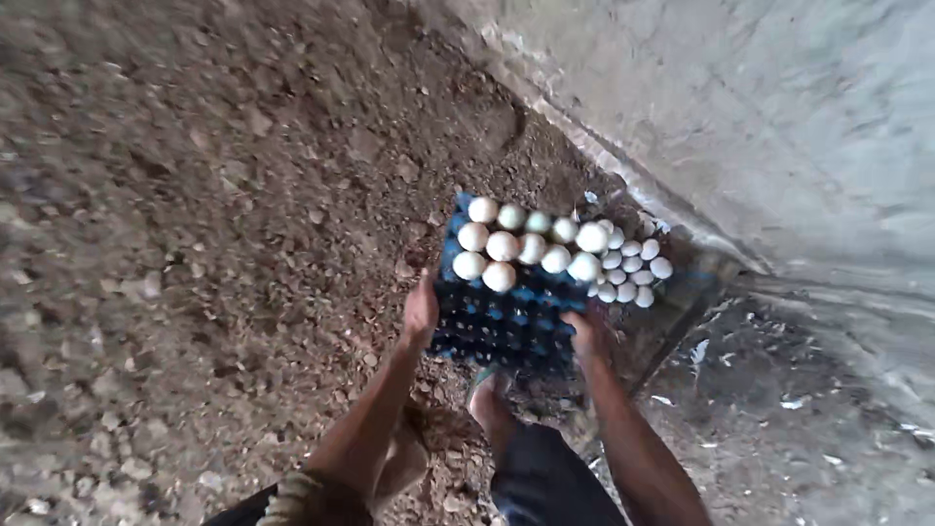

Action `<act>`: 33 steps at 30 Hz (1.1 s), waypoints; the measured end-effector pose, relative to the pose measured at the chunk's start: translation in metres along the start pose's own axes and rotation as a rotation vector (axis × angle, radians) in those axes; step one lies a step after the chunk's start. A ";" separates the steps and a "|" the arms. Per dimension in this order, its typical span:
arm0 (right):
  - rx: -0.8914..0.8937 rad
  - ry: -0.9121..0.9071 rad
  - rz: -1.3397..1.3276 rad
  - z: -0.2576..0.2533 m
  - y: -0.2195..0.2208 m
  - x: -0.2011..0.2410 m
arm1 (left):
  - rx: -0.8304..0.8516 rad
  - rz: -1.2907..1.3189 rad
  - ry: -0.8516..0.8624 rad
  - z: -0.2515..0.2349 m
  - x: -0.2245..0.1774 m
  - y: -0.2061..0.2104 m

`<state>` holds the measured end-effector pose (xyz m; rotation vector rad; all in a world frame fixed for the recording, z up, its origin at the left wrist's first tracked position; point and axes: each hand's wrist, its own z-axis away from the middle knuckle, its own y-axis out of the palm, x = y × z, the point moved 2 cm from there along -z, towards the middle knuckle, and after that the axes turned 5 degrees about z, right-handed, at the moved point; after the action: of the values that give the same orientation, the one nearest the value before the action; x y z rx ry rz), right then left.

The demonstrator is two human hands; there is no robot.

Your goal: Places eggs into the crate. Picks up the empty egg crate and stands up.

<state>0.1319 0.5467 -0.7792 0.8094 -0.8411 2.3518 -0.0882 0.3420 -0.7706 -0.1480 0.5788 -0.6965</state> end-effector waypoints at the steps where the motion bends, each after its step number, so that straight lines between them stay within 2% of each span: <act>1: 0.028 -0.013 -0.004 -0.021 0.020 -0.004 | -0.033 0.035 0.022 -0.027 0.012 -0.001; 5: 0.046 -0.029 -0.045 -0.082 0.072 -0.034 | -0.026 0.208 0.155 -0.111 0.037 -0.002; 8: 0.045 -0.019 0.013 -0.101 0.084 -0.037 | -0.064 0.183 0.169 -0.131 0.033 0.002; 11: 0.128 -0.053 0.137 -0.098 0.077 -0.038 | -0.157 0.028 0.159 -0.134 0.032 -0.001; 14: 0.136 -0.149 0.324 -0.089 0.037 -0.044 | -0.256 -0.162 0.153 -0.127 0.030 -0.002; 18: -0.288 -0.002 0.530 -0.105 -0.060 -0.079 | -0.238 -0.420 0.141 -0.122 0.020 -0.011; 20: -0.351 0.022 0.635 -0.130 -0.097 -0.103 | -0.179 -0.447 0.157 -0.127 0.018 -0.018; 23: -0.173 0.024 0.802 -0.160 -0.117 -0.118 | -0.126 -0.433 0.165 -0.122 0.006 -0.022; 25: -0.082 0.042 0.885 -0.172 -0.119 -0.114 | -0.148 -0.393 0.202 -0.117 -0.008 -0.022; 29: 0.060 0.117 0.961 -0.176 -0.117 -0.110 | -0.241 -0.374 0.401 -0.097 -0.039 -0.020; 33: 0.140 0.109 0.900 -0.171 -0.117 -0.135 | -0.210 -0.329 0.669 -0.076 -0.066 0.006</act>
<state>0.2367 0.7093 -0.9332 0.3644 -1.1688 3.2201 -0.1677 0.3935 -0.8060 -0.2098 1.2897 -1.0104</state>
